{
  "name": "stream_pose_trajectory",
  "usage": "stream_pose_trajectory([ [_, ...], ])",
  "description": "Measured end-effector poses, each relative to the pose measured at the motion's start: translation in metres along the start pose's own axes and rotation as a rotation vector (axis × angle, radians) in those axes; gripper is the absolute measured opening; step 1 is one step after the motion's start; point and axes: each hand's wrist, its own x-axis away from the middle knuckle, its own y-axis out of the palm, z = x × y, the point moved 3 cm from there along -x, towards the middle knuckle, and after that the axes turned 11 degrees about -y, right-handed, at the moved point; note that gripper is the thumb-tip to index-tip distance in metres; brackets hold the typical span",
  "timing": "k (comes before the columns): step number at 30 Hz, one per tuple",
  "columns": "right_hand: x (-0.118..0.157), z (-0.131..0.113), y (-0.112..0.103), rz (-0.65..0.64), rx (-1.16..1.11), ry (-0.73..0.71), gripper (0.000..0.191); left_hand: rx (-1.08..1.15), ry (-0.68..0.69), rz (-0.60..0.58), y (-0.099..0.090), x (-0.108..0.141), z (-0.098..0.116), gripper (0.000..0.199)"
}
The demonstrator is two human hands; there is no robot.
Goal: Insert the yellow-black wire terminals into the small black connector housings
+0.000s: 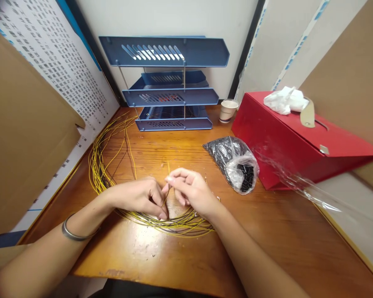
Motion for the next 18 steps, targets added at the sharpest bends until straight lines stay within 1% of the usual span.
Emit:
stream_pose_trajectory([
  [2, -0.002, 0.0, -0.006, 0.188, -0.072, -0.057, 0.037, -0.009, -0.043, -0.078, 0.002, 0.0, -0.002, 0.032],
  [3, -0.003, -0.001, -0.01, 0.266, -0.072, -0.072, 0.038, -0.012, -0.059, -0.11, 0.003, 0.0, -0.002, 0.034],
  [4, -0.003, -0.001, -0.013, 0.317, -0.038, -0.074, 0.038, -0.006, -0.063, -0.11, 0.003, 0.0, -0.003, 0.036],
  [5, -0.003, -0.001, -0.015, 0.336, 0.02, -0.064, 0.039, 0.002, -0.061, -0.107, 0.003, -0.001, -0.003, 0.038],
  [6, -0.002, -0.001, -0.016, 0.321, 0.089, -0.045, 0.038, 0.009, -0.056, -0.104, 0.003, -0.001, -0.004, 0.04],
  [7, -0.001, -0.002, -0.017, 0.276, 0.152, -0.021, 0.037, 0.014, -0.052, -0.1, 0.003, -0.001, -0.004, 0.042],
  [11, 0.003, -0.007, -0.01, 0.039, 0.295, 0.045, 0.033, 0.035, -0.044, -0.098, 0.002, -0.003, -0.006, 0.05],
  [14, 0.006, -0.011, -0.003, -0.037, 0.343, 0.066, 0.03, 0.051, -0.037, -0.094, 0.002, -0.003, -0.006, 0.05],
  [18, 0.008, -0.013, 0.006, -0.142, 0.336, 0.143, 0.028, 0.072, -0.027, -0.066, 0.001, -0.004, -0.005, 0.044],
])
